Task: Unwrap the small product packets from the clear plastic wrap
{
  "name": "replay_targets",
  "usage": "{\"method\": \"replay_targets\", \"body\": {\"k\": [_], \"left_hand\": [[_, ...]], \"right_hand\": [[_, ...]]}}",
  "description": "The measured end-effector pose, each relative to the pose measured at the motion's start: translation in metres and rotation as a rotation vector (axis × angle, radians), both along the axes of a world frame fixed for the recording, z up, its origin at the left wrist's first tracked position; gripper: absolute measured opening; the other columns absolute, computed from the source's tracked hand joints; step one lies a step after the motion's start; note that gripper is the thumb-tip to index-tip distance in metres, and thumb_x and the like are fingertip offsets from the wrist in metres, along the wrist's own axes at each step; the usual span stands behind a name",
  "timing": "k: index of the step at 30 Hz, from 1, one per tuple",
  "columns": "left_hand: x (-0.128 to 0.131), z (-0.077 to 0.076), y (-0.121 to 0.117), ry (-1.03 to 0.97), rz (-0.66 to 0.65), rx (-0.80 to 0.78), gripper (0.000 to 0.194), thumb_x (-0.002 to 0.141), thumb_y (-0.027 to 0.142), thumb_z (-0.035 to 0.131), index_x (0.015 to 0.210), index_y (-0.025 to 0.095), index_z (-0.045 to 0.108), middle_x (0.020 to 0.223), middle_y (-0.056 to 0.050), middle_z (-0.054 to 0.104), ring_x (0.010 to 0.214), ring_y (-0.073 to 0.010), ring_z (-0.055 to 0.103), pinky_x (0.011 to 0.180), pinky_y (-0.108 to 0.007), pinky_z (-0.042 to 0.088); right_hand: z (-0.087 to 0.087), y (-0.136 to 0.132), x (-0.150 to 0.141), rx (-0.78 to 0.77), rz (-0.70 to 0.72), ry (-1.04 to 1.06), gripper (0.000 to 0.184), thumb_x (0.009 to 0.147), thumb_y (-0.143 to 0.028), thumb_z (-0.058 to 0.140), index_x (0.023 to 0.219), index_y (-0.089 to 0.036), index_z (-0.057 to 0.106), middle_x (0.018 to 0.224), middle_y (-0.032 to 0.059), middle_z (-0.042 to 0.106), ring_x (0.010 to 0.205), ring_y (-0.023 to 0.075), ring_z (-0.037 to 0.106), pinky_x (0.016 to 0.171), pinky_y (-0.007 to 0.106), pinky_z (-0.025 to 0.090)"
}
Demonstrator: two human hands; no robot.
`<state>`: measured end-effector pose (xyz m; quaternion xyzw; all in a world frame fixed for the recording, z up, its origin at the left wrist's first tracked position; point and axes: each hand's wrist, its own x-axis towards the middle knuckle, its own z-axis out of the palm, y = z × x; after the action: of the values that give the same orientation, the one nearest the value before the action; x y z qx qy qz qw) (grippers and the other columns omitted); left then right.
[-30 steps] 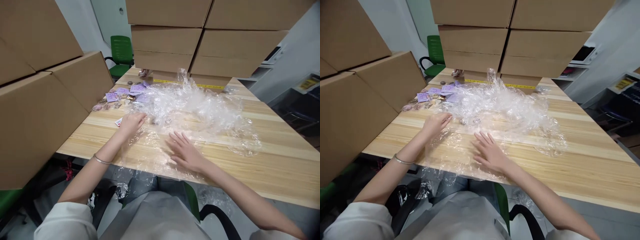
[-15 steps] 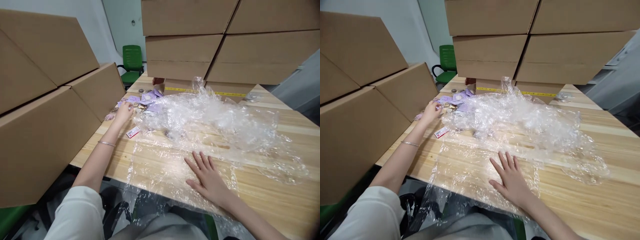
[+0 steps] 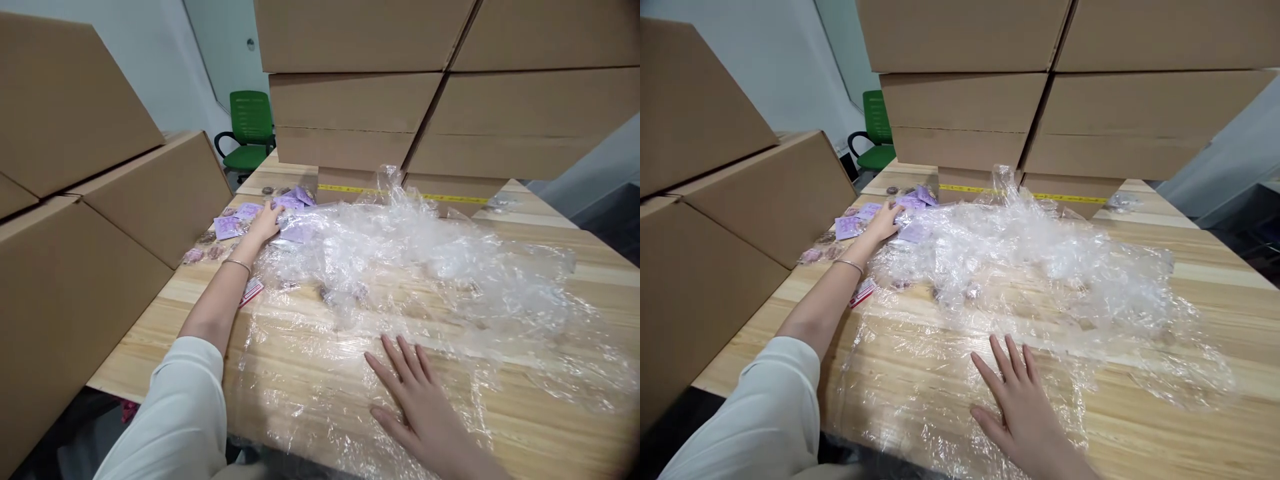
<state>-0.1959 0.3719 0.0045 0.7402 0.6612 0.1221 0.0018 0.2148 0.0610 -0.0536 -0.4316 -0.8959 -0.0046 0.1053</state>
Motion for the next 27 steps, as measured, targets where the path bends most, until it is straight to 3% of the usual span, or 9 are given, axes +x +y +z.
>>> {"method": "replay_targets", "body": {"k": [5,10,14,17,19,21,22,24,27], "left_hand": [[-0.001,0.006,-0.002,-0.019,-0.061,0.007,0.056,0.082,0.004,0.047,0.135,0.02,0.055,0.126,-0.012,0.066,0.115,-0.0275,0.062,0.099,-0.036,0.047],[-0.004,0.024,-0.027,-0.046,-0.028,0.105,0.05,0.087,0.007,0.041,0.131,0.021,0.06,0.12,-0.011,0.07,0.112,-0.0276,0.064,0.097,-0.037,0.047],[-0.016,0.056,-0.064,-0.073,0.016,0.237,0.049,0.09,0.009,0.039,0.134,0.02,0.059,0.132,-0.011,0.065,0.12,-0.0277,0.06,0.103,-0.039,0.043],[-0.023,0.088,-0.102,-0.192,0.085,0.429,0.039,0.091,0.013,0.046,0.125,0.022,0.064,0.122,-0.008,0.07,0.112,-0.0259,0.064,0.101,-0.038,0.046],[-0.017,0.105,-0.132,-0.34,0.117,0.554,0.031,0.089,0.017,0.055,0.117,0.024,0.067,0.111,-0.004,0.073,0.104,-0.0231,0.067,0.098,-0.037,0.05],[0.001,0.112,-0.164,-0.515,0.108,0.591,0.03,0.083,0.02,0.065,0.112,0.023,0.068,0.106,-0.002,0.073,0.1,-0.0218,0.068,0.095,-0.036,0.053],[0.015,0.11,-0.18,-0.616,0.084,0.548,0.032,0.079,0.022,0.069,0.111,0.021,0.067,0.105,-0.003,0.073,0.098,-0.0217,0.069,0.092,-0.037,0.055],[0.049,0.098,-0.21,-0.836,-0.003,0.284,0.037,0.077,0.026,0.074,0.112,0.02,0.066,0.107,-0.005,0.073,0.095,-0.0219,0.07,0.086,-0.037,0.059],[0.102,0.065,-0.245,-1.065,-0.153,-0.243,0.037,0.08,0.033,0.074,0.113,0.02,0.066,0.106,-0.009,0.074,0.091,-0.0233,0.072,0.078,-0.037,0.062]], "right_hand": [[0.001,0.002,-0.001,0.021,0.01,-0.006,0.076,0.094,-0.056,0.051,0.16,-0.034,0.019,0.166,0.0073,0.016,0.151,0.0405,0.017,0.112,0.067,0.033],[0.001,0.002,0.0,0.018,0.012,0.001,0.077,0.094,-0.058,0.051,0.16,-0.035,0.02,0.166,0.0076,0.016,0.151,0.0402,0.017,0.113,0.067,0.032],[0.0,0.002,0.002,-0.011,0.012,0.017,0.075,0.095,-0.057,0.051,0.159,-0.037,0.018,0.167,0.0061,0.012,0.151,0.0396,0.016,0.115,0.066,0.03],[-0.002,0.002,0.003,-0.042,0.014,0.025,0.075,0.095,-0.059,0.05,0.159,-0.039,0.017,0.167,0.0052,0.01,0.151,0.0394,0.015,0.116,0.065,0.028],[-0.002,0.002,0.003,-0.054,0.011,0.039,0.075,0.095,-0.059,0.049,0.159,-0.039,0.016,0.167,0.0046,0.011,0.151,0.0391,0.014,0.116,0.066,0.026],[0.002,0.002,0.003,-0.055,0.007,0.086,0.078,0.095,-0.059,0.05,0.16,-0.039,0.011,0.166,0.004,0.017,0.151,0.0382,0.016,0.118,0.066,0.021],[0.006,0.002,0.003,-0.056,0.004,0.13,0.08,0.095,-0.058,0.05,0.16,-0.039,0.009,0.165,0.0038,0.022,0.151,0.0376,0.018,0.119,0.067,0.017],[0.02,0.004,0.002,-0.098,-0.024,0.277,0.083,0.094,-0.056,0.053,0.16,-0.038,0.006,0.163,0.0042,0.029,0.149,0.0362,0.025,0.121,0.065,0.017],[0.047,0.013,-0.001,-0.281,-0.119,0.613,0.088,0.091,-0.056,0.059,0.159,-0.037,0.007,0.163,0.0067,0.027,0.146,0.0351,0.034,0.117,0.059,0.034]]}}
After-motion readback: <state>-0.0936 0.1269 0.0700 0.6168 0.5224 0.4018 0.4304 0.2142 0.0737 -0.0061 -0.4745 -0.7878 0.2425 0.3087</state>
